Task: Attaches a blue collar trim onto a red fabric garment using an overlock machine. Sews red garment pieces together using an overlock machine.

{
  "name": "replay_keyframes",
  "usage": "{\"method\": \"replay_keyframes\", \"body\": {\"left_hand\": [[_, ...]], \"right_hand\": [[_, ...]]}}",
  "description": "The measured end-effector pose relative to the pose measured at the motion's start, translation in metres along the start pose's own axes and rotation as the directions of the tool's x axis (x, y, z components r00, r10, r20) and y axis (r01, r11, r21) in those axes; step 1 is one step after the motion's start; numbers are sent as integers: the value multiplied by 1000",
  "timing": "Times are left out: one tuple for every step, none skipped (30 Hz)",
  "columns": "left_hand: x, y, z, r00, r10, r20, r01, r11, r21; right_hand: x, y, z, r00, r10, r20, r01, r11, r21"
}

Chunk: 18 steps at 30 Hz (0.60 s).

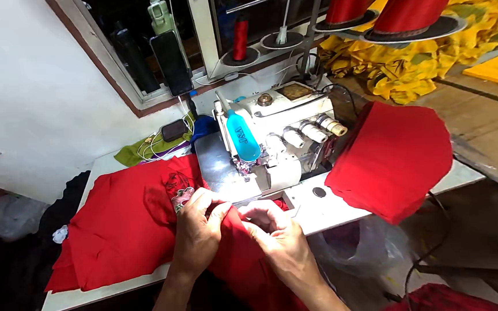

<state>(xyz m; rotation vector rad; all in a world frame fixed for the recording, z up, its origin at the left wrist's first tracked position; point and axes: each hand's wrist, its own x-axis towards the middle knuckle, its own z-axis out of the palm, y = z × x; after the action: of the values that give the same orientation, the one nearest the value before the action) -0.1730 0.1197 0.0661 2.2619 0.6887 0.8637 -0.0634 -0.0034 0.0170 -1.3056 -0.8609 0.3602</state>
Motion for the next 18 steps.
{"method": "replay_keyframes", "body": {"left_hand": [[1,1,0,1000,-18,-6,18,1000,-13],[2,1,0,999,-32,-13,32,999,-21],[4,2,0,999,-43,-20,43,999,-27],[6,2,1,998,-51,-24,50,998,-28],[8,3,1,998,-54,-31,53,998,-27],[10,4,2,998,-53,-36,52,998,-17],[14,5,3,998,-50,-38,50,999,1],[19,7,4,998,-53,-38,54,998,20],[25,10,6,998,-53,-37,54,998,37],[33,12,8,998,-41,-37,43,998,54],[41,12,11,999,-15,-35,17,997,78],[48,10,16,999,21,-28,-18,994,105],[53,4,24,998,61,-26,-56,989,135],[55,-3,32,996,87,-19,-83,983,164],[55,-9,40,996,91,-6,-88,976,198],[53,-13,48,997,79,-1,-77,970,231],[48,-16,54,998,68,-10,-63,960,272],[44,-17,58,998,64,-15,-55,944,325]], "right_hand": [[0,0,-1,1000,-12,-5,12,999,-48],[2,-1,-3,1000,-8,9,9,995,-100],[4,-1,-4,1000,1,22,2,990,-141],[6,-2,-5,1000,9,26,-5,984,-179],[8,-2,-6,1000,17,17,-13,976,-217],[11,-4,-6,1000,29,-5,-29,968,-249],[14,-6,-6,998,38,-40,-48,959,-281],[19,-9,-7,996,44,-79,-67,946,-317],[24,-10,-9,993,45,-113,-83,932,-352],[29,-10,-12,990,50,-128,-96,921,-379],[34,-9,-15,990,55,-132,-104,910,-400],[38,-6,-18,988,64,-139,-117,901,-419],[41,0,-21,986,79,-146,-136,890,-435],[41,6,-23,982,96,-162,-158,886,-437],[40,10,-25,975,132,-177,-197,884,-424],[36,13,-27,965,180,-191,-244,885,-397],[30,14,-28,952,226,-205,-288,887,-361],[25,13,-29,943,253,-216,-315,888,-335]]}}
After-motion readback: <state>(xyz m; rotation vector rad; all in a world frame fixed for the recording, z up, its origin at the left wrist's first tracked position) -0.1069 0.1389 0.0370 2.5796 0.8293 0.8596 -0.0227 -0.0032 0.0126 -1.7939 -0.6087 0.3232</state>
